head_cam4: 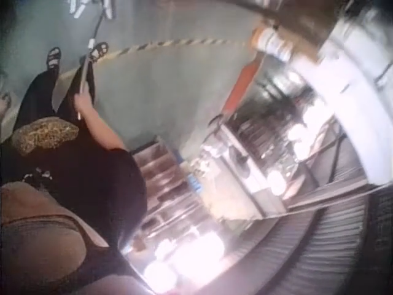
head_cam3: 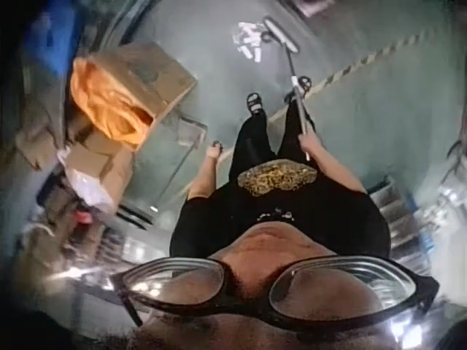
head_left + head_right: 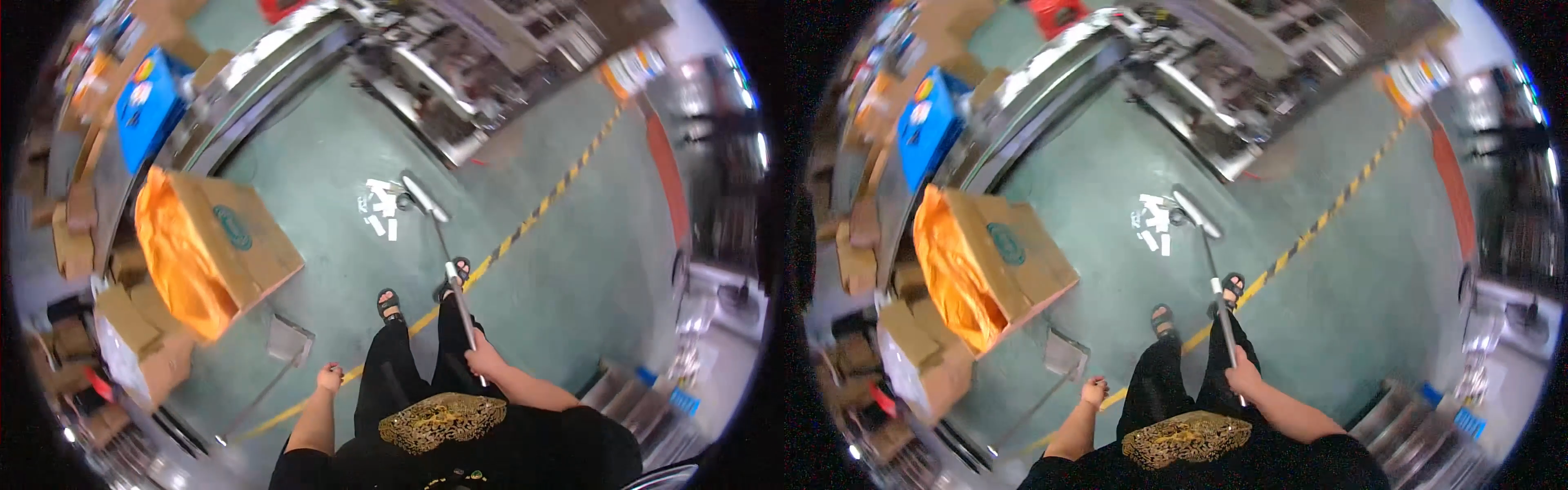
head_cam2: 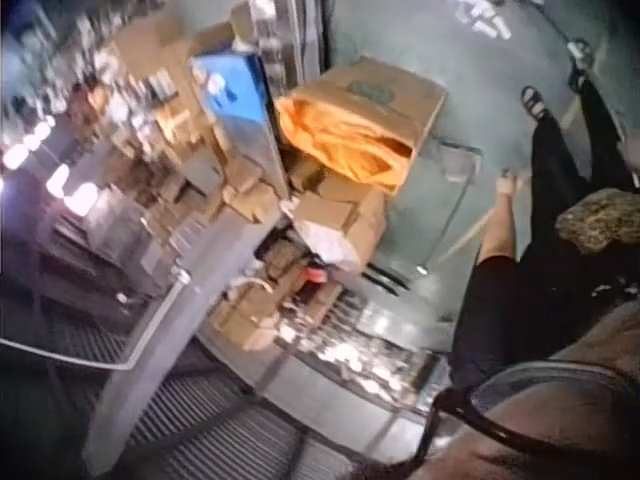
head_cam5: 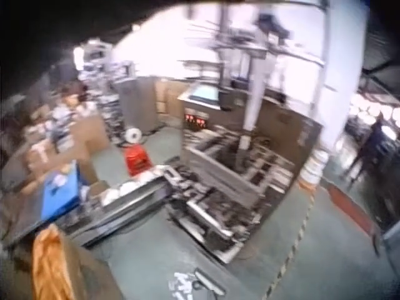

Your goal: Sweeping the production floor with a broom and dustpan, and cleaning machinery with a small hand brush.

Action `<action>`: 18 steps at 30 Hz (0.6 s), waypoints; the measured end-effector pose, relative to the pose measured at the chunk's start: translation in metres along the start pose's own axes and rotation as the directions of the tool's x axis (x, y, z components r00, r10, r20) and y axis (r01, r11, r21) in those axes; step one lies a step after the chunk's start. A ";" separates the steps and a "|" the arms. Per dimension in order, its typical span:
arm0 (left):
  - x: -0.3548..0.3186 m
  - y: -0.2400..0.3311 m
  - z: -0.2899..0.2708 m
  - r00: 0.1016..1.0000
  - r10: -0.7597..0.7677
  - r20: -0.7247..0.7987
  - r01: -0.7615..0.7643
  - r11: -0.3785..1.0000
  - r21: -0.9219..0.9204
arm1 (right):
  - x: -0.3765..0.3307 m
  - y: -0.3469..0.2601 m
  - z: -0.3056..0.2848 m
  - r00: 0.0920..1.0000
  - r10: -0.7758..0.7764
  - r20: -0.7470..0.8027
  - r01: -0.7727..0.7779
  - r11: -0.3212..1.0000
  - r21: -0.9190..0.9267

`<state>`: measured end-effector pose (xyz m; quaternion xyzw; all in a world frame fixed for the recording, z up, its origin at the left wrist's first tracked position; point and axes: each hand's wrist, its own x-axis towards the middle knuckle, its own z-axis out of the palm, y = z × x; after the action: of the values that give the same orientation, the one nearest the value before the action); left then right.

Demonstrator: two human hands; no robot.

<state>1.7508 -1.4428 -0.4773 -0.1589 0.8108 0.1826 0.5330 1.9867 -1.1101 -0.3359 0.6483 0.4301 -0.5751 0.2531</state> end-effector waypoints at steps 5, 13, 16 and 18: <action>0.010 -0.090 -0.003 0.996 -0.003 -0.088 -0.014 0.980 -0.197 | 0.063 -0.078 -0.030 0.941 -0.337 -0.036 0.273 0.816 -0.509; -0.080 -0.143 0.052 0.953 -0.303 0.006 0.257 0.797 -0.547 | 0.223 -0.319 0.035 0.842 -0.539 0.015 0.458 0.699 -0.550; -0.102 -0.155 0.077 0.912 -0.410 0.009 0.337 0.738 -0.584 | 0.247 -0.383 0.065 0.829 -0.557 0.040 0.415 0.566 -0.713; -0.114 -0.166 0.101 0.893 -0.448 0.048 0.377 0.684 -0.625 | 0.258 -0.403 0.069 0.898 -0.423 0.120 0.369 0.575 -0.731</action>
<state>1.9507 -1.5346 -0.4304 -0.5128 0.6759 0.3044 0.4330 1.5998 -0.8961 -0.5322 0.3960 0.7667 -0.3711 0.3429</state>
